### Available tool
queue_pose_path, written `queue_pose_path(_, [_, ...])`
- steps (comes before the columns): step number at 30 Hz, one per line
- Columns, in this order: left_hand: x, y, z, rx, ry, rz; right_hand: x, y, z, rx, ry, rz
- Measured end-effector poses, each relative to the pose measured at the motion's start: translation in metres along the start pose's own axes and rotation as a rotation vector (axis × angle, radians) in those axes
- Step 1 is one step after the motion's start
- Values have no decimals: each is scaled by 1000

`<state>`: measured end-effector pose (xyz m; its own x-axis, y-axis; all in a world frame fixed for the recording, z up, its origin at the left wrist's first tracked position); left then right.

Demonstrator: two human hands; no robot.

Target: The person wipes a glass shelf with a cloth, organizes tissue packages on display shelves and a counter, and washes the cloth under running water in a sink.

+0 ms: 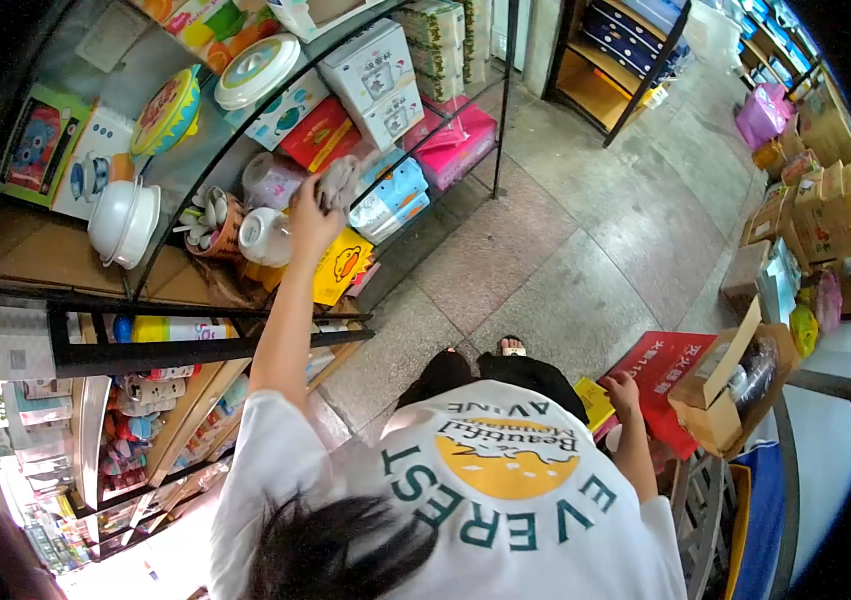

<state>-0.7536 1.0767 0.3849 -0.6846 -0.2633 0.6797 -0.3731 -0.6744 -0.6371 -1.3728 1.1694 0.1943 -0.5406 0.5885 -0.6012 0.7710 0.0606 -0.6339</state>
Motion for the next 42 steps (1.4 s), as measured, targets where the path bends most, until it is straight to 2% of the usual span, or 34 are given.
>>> queue_pose_path(2, [3,20,10,167,277,489,17,-13,-1,17,-18,-8])
queue_pose_path(3, [-15,42,12,125,211,613,30,-18,-4,10,116,12])
queue_pose_path(4, [-36,64,10,196,307,627,71,-23,8,-92,157,128])
queue_pose_path(5, [-51,79,7,264,405,634,78,-27,-1,-97,162,112])
queue_pose_path(7, [-54,87,11,263,378,614,85,-41,-18,-69,252,-93])
queue_pose_path(8, [-53,90,12,270,360,593,54,-43,-42,-30,243,-223])
queue_pose_path(10, [-59,84,20,167,375,553,47,-47,-50,-94,261,-305])
queue_pose_path(12, [-54,77,16,108,378,536,62,-40,-43,-101,330,-154])
queue_pose_path(14, [-30,56,1,232,457,434,97,-31,-22,-122,435,101])
queue_pose_path(15, [-17,42,-13,186,482,389,66,-29,-25,-96,357,-172])
queue_pose_path(16, [-8,27,-32,140,504,343,53,-22,-20,-73,190,-243])
queue_pose_path(17, [-20,24,-58,20,455,260,28,-16,-23,-36,47,-333])
queue_pose_path(18, [-39,25,-85,-97,405,178,61,-2,2,-7,-45,-116])
queue_pose_path(20, [-69,13,-125,-334,322,268,4,10,-16,-72,-19,-122])
queue_pose_path(22, [-101,-4,-143,-296,150,657,-23,20,-25,-101,-61,-189])
queue_pose_path(24, [-140,-16,-137,-92,95,813,-54,22,-43,-116,-115,-294])
queue_pose_path(25, [-147,-22,-126,-95,100,806,-57,19,-49,-108,-110,-293])
queue_pose_path(27, [-166,-27,-105,-183,-144,759,-61,16,-59,-109,-87,-339])
queue_pose_path(28, [-172,-28,-99,-190,-137,749,-65,12,-68,-96,-106,-419])
queue_pose_path(30, [-175,-23,-87,64,110,938,-46,6,-71,-71,-98,-483])
queue_pose_path(31, [-184,-18,-86,56,110,922,-31,1,-72,-67,-95,-549])
queue_pose_path(32, [-199,-13,-85,56,-31,864,-13,-3,-70,-71,-104,-498])
queue_pose_path(35, [-180,-21,-84,146,-95,857,-4,-8,-83,-66,-87,-574])
queue_pose_path(37, [-174,-28,-86,-68,-605,638,-3,-7,-95,-45,-39,-505])
queue_pose_path(38, [-222,-16,-95,136,-551,649,-6,-4,-100,-47,-32,-516])
queue_pose_path(39, [-227,-11,-96,124,-537,650,-16,0,-107,-55,-27,-529])
queue_pose_path(40, [-230,-11,-95,174,-595,504,-25,4,-112,-67,-90,-587])
queue_pose_path(41, [-235,-12,-96,229,-654,359,-23,10,-115,15,-147,-464])
queue_pose_path(42, [-237,-12,-100,321,-673,284,-13,16,-110,-9,-168,-537])
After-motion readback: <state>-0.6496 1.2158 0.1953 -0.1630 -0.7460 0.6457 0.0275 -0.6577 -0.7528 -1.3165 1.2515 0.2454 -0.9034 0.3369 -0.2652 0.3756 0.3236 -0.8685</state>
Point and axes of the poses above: each hand's wrist, its own z-axis towards the middle knuckle, its own y-axis out of the palm, x = y × z, the point moved 2 cm from there along z, towards the middle knuckle, and after that the axes turned 15 degrees about x, right-handed, at the moved point
